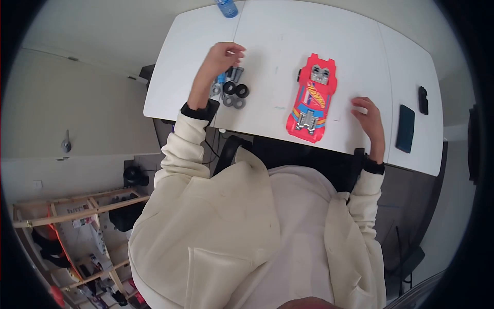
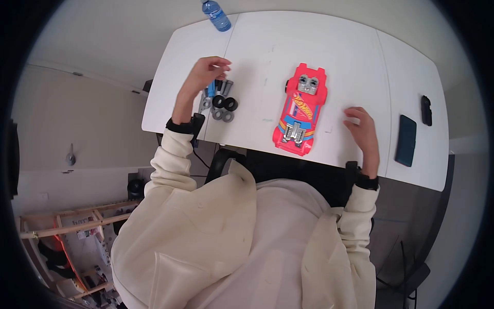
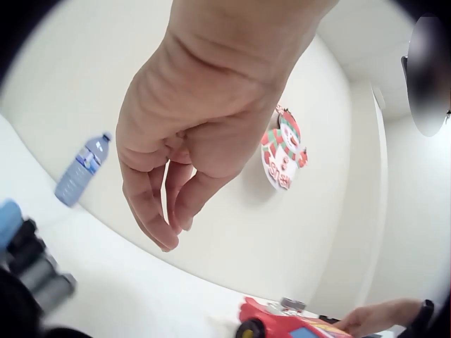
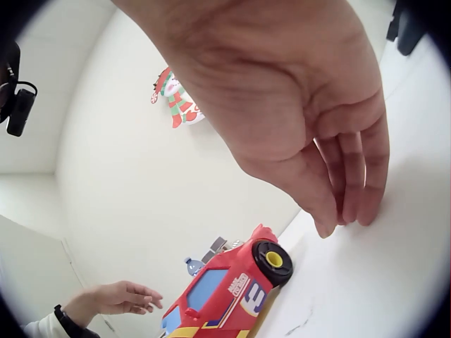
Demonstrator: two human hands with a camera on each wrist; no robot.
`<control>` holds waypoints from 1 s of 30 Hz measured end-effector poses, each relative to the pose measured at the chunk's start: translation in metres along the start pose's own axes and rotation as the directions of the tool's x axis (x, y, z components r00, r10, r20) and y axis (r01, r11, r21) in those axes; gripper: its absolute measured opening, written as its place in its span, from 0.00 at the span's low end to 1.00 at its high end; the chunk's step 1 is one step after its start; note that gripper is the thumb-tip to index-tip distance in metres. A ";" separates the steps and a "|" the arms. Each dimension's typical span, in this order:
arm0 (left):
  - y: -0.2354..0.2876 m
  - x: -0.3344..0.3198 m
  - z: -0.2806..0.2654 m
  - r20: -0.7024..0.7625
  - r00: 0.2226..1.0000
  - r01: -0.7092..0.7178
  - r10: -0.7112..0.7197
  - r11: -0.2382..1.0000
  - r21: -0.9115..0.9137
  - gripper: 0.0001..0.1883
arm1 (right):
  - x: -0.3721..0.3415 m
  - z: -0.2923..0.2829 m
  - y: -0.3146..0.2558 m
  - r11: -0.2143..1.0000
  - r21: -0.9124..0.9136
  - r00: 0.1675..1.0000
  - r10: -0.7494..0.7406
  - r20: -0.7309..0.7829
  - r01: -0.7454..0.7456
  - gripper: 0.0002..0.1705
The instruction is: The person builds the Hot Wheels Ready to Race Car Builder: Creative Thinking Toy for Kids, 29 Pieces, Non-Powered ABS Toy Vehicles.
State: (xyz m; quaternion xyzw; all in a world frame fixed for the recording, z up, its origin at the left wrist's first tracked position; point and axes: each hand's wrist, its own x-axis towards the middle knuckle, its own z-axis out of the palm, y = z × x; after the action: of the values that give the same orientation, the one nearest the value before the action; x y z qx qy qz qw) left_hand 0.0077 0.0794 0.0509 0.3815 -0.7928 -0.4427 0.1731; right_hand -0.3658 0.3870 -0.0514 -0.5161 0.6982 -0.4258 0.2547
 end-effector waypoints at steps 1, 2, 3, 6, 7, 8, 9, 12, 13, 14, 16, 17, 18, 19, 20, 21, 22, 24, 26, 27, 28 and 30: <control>-0.005 -0.004 -0.014 -0.094 0.995 0.052 -0.042 0.993 0.108 0.11 | -0.001 -0.003 0.004 0.999 -0.050 1.000 0.005 -0.020 -0.006 0.17; -0.021 -0.007 -0.024 -0.094 0.994 0.066 -0.056 0.992 0.108 0.11 | -0.003 -0.005 0.002 0.995 -0.102 0.999 0.014 -0.037 -0.017 0.16; -0.043 -0.008 -0.033 -0.132 0.991 0.031 0.009 0.955 0.296 0.10 | -0.006 -0.005 0.000 0.995 -0.099 0.999 0.019 -0.029 -0.021 0.16; -0.051 -0.018 -0.022 -0.157 0.987 0.053 0.023 0.884 0.465 0.09 | -0.010 -0.006 -0.010 0.988 -0.068 0.990 0.137 -0.018 -0.138 0.14; -0.047 -0.021 -0.011 -0.163 0.986 0.105 -0.033 0.884 0.456 0.09 | -0.011 -0.006 -0.009 0.988 -0.056 0.989 0.145 -0.023 -0.146 0.13; -0.045 -0.021 0.000 -0.175 0.984 0.048 0.037 0.886 0.460 0.10 | -0.011 -0.005 -0.008 0.987 -0.046 0.988 0.152 -0.024 -0.153 0.13; -0.043 -0.020 0.011 -0.177 0.984 0.055 0.030 0.889 0.455 0.10 | -0.011 -0.004 -0.007 0.987 -0.050 0.988 0.153 -0.016 -0.153 0.13; -0.041 -0.010 0.035 -0.263 0.961 0.115 0.085 0.745 0.657 0.11 | -0.012 -0.004 -0.005 0.991 -0.037 0.991 0.123 -0.055 -0.125 0.12; -0.041 -0.009 0.040 -0.258 0.962 0.105 0.092 0.746 0.658 0.11 | -0.014 -0.003 -0.004 0.993 -0.022 0.992 0.119 -0.050 -0.120 0.11; -0.041 -0.008 0.043 -0.254 0.963 0.106 0.092 0.735 0.669 0.10 | -0.014 -0.003 -0.003 0.993 -0.003 0.992 0.115 -0.050 -0.115 0.10; -0.036 -0.006 0.048 -0.236 0.970 0.121 0.056 0.731 0.671 0.09 | -0.016 -0.001 -0.003 0.993 -0.015 0.990 0.119 -0.074 -0.120 0.10; -0.032 -0.005 0.050 -0.227 0.972 0.112 0.062 0.729 0.676 0.09 | -0.016 0.000 -0.005 0.993 -0.033 0.990 0.113 -0.082 -0.116 0.10; -0.028 -0.005 0.051 -0.207 0.978 0.123 0.025 0.731 0.671 0.10 | -0.016 0.000 -0.006 0.992 -0.030 0.989 0.117 -0.086 -0.120 0.10; -0.025 -0.003 0.053 -0.187 0.982 0.136 -0.012 0.733 0.667 0.11 | -0.016 0.000 -0.009 0.990 -0.011 0.987 0.136 -0.080 -0.138 0.10; -0.025 -0.001 0.055 -0.184 0.983 0.133 -0.011 0.732 0.668 0.11 | -0.016 -0.001 -0.010 0.988 0.009 0.985 0.156 -0.073 -0.156 0.09; -0.027 0.002 0.057 -0.143 0.989 0.079 0.025 0.735 0.673 0.13 | -0.015 -0.002 -0.009 0.987 0.012 0.984 0.162 -0.075 -0.161 0.09; -0.027 0.004 0.059 -0.099 0.993 0.023 0.061 0.736 0.677 0.15 | -0.012 -0.003 -0.008 0.989 -0.032 0.987 0.143 -0.072 -0.145 0.09; -0.028 0.006 0.065 -0.050 0.998 0.010 0.029 0.768 0.640 0.15 | -0.015 -0.002 -0.006 0.986 -0.064 0.986 0.151 -0.071 -0.155 0.09; -0.027 0.016 0.070 0.005 1.000 -0.022 0.023 0.798 0.602 0.15 | -0.013 -0.005 -0.011 0.987 -0.087 0.990 0.131 -0.051 -0.135 0.08; -0.033 0.019 0.071 0.019 0.999 -0.043 0.039 0.850 0.524 0.14 | -0.012 -0.005 -0.012 0.985 -0.083 0.987 0.144 -0.067 -0.149 0.08; -0.027 0.022 0.073 0.030 0.998 -0.063 0.056 0.895 0.442 0.12 | -0.011 -0.005 -0.014 0.987 -0.066 0.987 0.144 -0.069 -0.149 0.08; -0.018 0.026 0.077 0.048 0.998 -0.045 0.029 0.925 0.378 0.11 | -0.007 -0.006 -0.021 0.987 -0.049 0.985 0.150 -0.080 -0.155 0.07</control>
State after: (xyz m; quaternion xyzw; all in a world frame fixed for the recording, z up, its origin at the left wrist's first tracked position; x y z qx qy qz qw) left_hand -0.0480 0.0982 -0.0085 0.3835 -0.8739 -0.2855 0.0882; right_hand -0.3571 0.3934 -0.0307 -0.4513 0.7564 -0.4050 0.2453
